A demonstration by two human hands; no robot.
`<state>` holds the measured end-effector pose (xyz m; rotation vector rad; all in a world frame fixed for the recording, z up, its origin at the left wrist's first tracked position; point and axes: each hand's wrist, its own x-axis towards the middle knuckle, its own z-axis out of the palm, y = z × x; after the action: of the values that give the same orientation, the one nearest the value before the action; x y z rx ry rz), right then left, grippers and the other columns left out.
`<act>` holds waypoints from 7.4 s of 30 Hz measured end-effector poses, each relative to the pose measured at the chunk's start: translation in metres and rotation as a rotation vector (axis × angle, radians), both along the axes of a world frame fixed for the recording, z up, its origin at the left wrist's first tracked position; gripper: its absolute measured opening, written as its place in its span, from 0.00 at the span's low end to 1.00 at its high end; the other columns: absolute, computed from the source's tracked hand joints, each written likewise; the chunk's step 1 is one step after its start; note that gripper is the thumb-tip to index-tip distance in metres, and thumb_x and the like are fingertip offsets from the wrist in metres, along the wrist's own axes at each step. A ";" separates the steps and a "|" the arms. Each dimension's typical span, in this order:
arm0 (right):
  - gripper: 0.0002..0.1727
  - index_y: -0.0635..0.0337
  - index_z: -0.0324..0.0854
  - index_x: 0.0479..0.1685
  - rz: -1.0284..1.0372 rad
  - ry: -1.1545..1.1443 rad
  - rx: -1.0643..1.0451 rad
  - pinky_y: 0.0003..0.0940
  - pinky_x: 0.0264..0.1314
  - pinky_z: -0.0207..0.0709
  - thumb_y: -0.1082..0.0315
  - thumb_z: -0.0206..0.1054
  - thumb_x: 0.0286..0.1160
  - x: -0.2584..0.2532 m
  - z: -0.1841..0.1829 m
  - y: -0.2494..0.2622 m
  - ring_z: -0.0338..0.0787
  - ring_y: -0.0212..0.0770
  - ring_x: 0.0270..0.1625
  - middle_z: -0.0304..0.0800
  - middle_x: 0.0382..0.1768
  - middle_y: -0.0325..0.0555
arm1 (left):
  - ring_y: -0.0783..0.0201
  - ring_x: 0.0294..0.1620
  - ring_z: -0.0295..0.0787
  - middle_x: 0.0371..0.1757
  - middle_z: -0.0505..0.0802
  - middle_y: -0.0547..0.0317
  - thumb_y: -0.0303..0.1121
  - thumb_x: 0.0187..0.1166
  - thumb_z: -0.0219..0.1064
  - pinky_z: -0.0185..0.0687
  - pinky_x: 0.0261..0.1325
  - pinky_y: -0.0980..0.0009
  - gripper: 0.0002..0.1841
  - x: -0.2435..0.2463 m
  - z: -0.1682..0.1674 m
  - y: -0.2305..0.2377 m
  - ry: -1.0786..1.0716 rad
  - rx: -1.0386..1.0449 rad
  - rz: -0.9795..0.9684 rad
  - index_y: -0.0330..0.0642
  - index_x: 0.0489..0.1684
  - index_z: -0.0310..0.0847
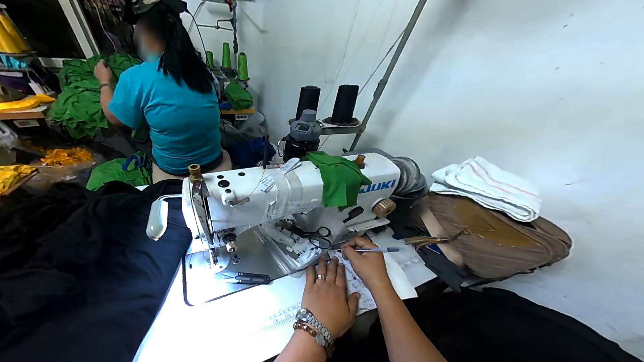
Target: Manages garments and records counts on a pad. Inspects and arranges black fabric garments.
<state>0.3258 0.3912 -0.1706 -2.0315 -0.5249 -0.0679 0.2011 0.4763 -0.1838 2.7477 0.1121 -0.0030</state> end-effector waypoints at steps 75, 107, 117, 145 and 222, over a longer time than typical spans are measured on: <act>0.17 0.62 0.82 0.50 -0.442 0.351 0.151 0.29 0.17 0.66 0.55 0.64 0.87 0.003 0.045 -0.060 0.70 0.33 0.15 0.75 0.19 0.42 | 0.54 0.96 0.48 0.96 0.58 0.61 0.58 0.87 0.41 0.42 0.92 0.42 0.36 0.007 -0.007 -0.004 -0.077 0.064 0.090 0.53 0.94 0.56; 0.31 0.67 0.76 0.78 -0.593 -0.138 -0.328 0.76 0.81 0.55 0.62 0.74 0.77 0.029 -0.004 -0.160 0.68 0.78 0.80 0.72 0.77 0.73 | 0.55 0.95 0.53 0.94 0.64 0.66 0.74 0.81 0.33 0.42 0.91 0.41 0.43 0.005 -0.009 0.002 -0.126 0.033 0.066 0.60 0.88 0.67; 0.18 0.56 0.88 0.68 -0.470 -0.009 -0.492 0.78 0.75 0.61 0.61 0.63 0.86 0.028 -0.009 -0.137 0.69 0.75 0.79 0.76 0.78 0.62 | 0.54 0.95 0.52 0.94 0.64 0.68 0.74 0.82 0.32 0.42 0.91 0.39 0.42 0.004 -0.010 0.003 -0.114 0.045 0.074 0.62 0.88 0.66; 0.13 0.65 0.89 0.58 -0.499 0.046 -0.546 0.72 0.69 0.73 0.70 0.61 0.87 0.104 0.028 -0.168 0.87 0.71 0.66 0.90 0.58 0.70 | 0.53 0.92 0.59 0.92 0.68 0.67 0.71 0.84 0.34 0.50 0.86 0.38 0.38 0.004 -0.025 0.003 -0.239 0.115 0.075 0.63 0.84 0.72; 0.09 0.61 0.77 0.47 -1.588 -0.067 0.701 0.33 0.19 0.86 0.66 0.55 0.90 -0.442 0.026 -0.472 0.86 0.36 0.18 0.84 0.26 0.39 | 0.37 0.91 0.59 0.87 0.74 0.49 0.66 0.86 0.34 0.42 0.84 0.24 0.39 0.007 -0.032 0.037 -0.367 0.060 -0.141 0.53 0.83 0.75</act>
<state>-0.1164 -0.0812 -0.1448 -1.2747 1.0387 -1.0796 0.2081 0.5130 -0.2155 2.7568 -0.1852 0.4702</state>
